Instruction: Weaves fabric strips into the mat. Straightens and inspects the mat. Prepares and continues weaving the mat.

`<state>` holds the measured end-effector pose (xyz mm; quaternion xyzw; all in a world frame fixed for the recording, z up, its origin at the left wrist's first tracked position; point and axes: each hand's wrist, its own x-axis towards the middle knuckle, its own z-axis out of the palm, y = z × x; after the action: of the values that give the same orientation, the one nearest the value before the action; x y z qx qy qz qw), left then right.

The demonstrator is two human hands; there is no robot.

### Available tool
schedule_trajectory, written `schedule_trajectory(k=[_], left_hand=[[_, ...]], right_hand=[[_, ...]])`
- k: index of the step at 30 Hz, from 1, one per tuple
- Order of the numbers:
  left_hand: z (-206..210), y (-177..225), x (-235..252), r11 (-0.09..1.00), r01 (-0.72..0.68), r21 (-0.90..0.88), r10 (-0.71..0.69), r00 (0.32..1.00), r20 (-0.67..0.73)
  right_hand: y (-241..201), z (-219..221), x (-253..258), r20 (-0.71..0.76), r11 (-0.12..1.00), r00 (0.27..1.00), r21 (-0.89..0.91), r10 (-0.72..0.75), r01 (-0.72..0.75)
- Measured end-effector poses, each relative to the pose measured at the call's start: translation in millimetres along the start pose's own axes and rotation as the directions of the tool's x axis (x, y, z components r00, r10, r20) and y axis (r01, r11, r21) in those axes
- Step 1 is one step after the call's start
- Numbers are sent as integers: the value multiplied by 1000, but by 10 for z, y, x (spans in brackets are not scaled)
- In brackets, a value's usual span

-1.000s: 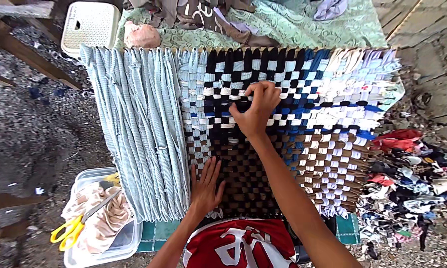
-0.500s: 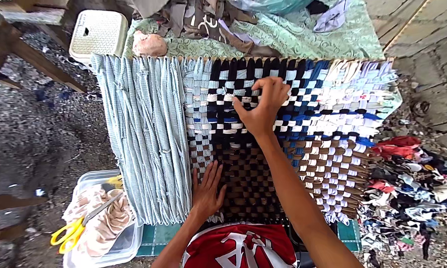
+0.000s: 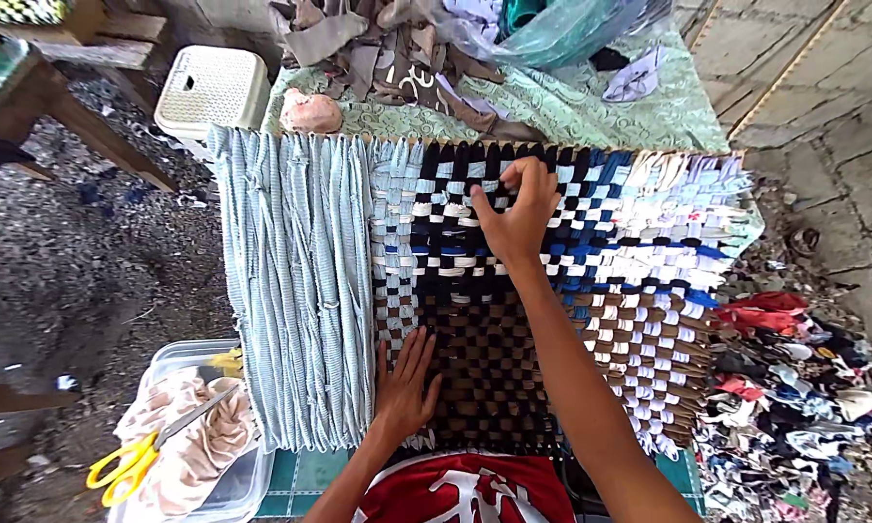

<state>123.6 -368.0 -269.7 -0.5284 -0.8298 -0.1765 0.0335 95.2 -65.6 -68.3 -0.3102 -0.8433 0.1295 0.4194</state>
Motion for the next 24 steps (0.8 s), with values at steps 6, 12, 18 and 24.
schedule_trajectory(k=[6,12,18,24], left_hand=[[-18,4,-5,1000,2,6,-2,1000,2],[-29,7,2,1000,-2,-1,2,1000,-1],[-41,-2,3,1000,-12,-15,11,1000,-3],[-71,10,-9,999,-19,-36,19,1000,-20]], right_hand=[[-74,108,134,19,979,999,-201,46,-41],[127,22,108,85,998,996,-40,-37,41],[300,44,60,12,985,994,137,-108,105],[333,95,-44,-118,960,959,79,-258,268]])
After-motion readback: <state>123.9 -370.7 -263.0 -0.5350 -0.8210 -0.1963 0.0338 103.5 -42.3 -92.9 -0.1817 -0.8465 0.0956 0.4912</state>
